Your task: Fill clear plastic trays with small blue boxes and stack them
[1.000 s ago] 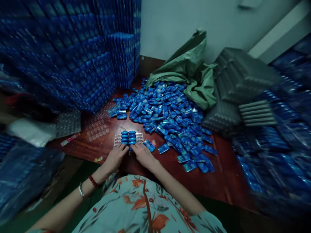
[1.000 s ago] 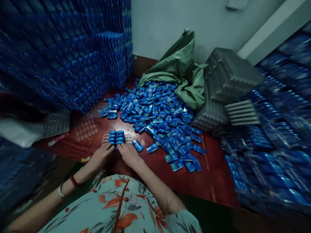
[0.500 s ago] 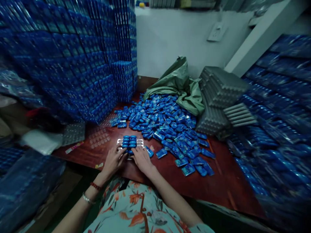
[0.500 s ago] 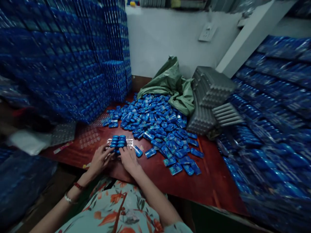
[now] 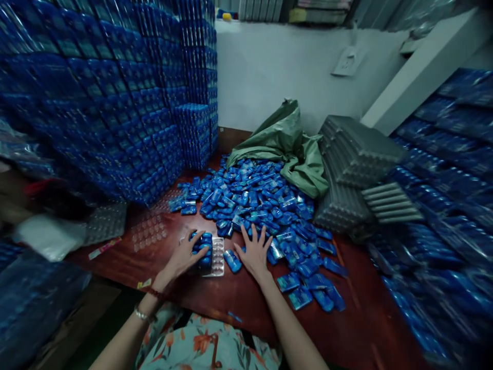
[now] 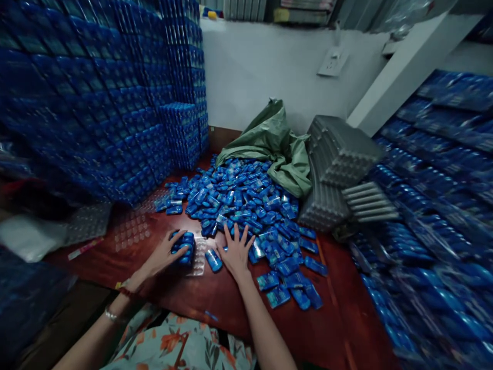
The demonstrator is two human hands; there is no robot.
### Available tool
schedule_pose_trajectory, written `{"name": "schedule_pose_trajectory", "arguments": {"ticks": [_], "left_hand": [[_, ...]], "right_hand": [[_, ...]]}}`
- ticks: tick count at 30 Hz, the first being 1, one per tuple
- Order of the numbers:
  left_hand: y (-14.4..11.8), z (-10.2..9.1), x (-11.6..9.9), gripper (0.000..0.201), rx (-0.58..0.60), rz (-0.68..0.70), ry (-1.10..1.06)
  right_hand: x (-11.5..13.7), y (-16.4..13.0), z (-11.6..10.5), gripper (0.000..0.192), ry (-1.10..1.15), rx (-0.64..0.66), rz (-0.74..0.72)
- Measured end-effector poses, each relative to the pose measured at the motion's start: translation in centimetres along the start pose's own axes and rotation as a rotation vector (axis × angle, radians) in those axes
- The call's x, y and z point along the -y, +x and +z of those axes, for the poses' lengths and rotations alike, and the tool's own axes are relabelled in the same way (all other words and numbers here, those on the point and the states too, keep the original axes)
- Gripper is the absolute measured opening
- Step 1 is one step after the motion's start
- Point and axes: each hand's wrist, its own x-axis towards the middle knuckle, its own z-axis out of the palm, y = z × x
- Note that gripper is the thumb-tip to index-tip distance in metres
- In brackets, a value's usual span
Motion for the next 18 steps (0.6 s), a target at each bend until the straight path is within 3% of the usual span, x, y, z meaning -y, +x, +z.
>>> {"name": "schedule_pose_trajectory", "arguments": {"ticks": [4, 10, 14, 18], "left_hand": [[-1.8, 0.2, 0.1, 0.055, -0.019, 0.013, 0.005], [-2.7, 1.3, -2.1, 0.055, 0.008, 0.032, 0.031], [-2.8, 2.3, -4.3, 0.060, 0.104, 0.037, 0.035], [-2.5, 3.8, -6.6, 0.065, 0.147, 0.028, 0.050]], "right_hand": [[0.6, 4.2, 1.0, 0.059, 0.121, 0.059, -0.154], [2.7, 10.5, 2.6, 0.054, 0.203, 0.143, -0.310], [3.6, 12.9, 3.3, 0.051, 0.260, 0.198, -0.379], [3.4, 14.2, 3.6, 0.046, 0.391, 0.368, -0.566]]}}
